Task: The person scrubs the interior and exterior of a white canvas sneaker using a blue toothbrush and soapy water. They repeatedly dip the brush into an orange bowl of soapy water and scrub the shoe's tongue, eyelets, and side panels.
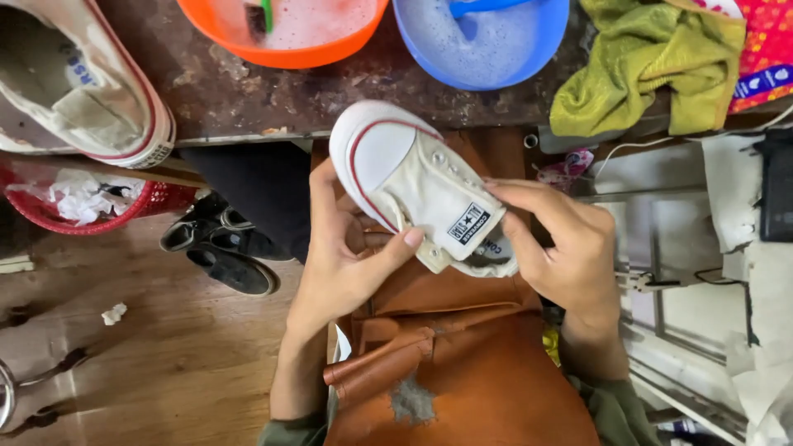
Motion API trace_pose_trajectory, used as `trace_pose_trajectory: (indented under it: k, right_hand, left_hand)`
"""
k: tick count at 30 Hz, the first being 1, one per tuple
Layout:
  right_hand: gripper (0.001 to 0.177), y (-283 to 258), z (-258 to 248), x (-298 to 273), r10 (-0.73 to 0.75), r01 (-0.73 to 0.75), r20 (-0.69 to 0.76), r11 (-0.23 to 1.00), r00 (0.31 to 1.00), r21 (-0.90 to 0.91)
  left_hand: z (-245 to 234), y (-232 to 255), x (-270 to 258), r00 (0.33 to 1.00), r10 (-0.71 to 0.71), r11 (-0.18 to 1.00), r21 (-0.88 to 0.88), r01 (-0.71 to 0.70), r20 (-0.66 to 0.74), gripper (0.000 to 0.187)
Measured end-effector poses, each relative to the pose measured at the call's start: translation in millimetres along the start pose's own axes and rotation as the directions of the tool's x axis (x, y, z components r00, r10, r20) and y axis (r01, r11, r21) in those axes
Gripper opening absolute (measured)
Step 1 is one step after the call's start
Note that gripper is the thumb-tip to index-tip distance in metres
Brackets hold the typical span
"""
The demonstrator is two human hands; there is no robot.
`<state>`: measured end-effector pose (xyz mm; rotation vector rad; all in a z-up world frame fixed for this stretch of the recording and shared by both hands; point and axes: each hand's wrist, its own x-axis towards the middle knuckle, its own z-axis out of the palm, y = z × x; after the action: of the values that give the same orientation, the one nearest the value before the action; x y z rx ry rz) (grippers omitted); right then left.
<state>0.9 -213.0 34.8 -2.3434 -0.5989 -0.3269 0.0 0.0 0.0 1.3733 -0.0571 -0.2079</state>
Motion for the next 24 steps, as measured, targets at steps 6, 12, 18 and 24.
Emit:
trace_pose_trajectory:
  k: [6,12,18,24]
  right_hand:
    - [0.012,17,-7,0,-0.285,0.294,0.169,0.955,0.944,-0.028]
    - [0.011,16,0,18,-0.477,0.467,0.374,0.876,0.795,0.124]
    - [0.021,9,1,9,-0.237,0.245,0.069,0.959,0.969,-0.141]
    - [0.044,-16,-13,-22,0.185,-0.179,0.021,0.969,0.982,-0.169]
  left_hand:
    - [-6,-3,-31,0.937,0.350,0.438,0.886,-0.151,-0.013,0.127]
    - [-9,15,2,0.816,-0.005,0.765,0.527,-0.369,0.578,0.068]
    - [-6,-23,-2,0.927,0.119,0.902,0.352,-0.251,0.356,0.044]
    - [9,-27,-15,0.941,0.095,0.954,0.240,-0.179,0.324,0.054]
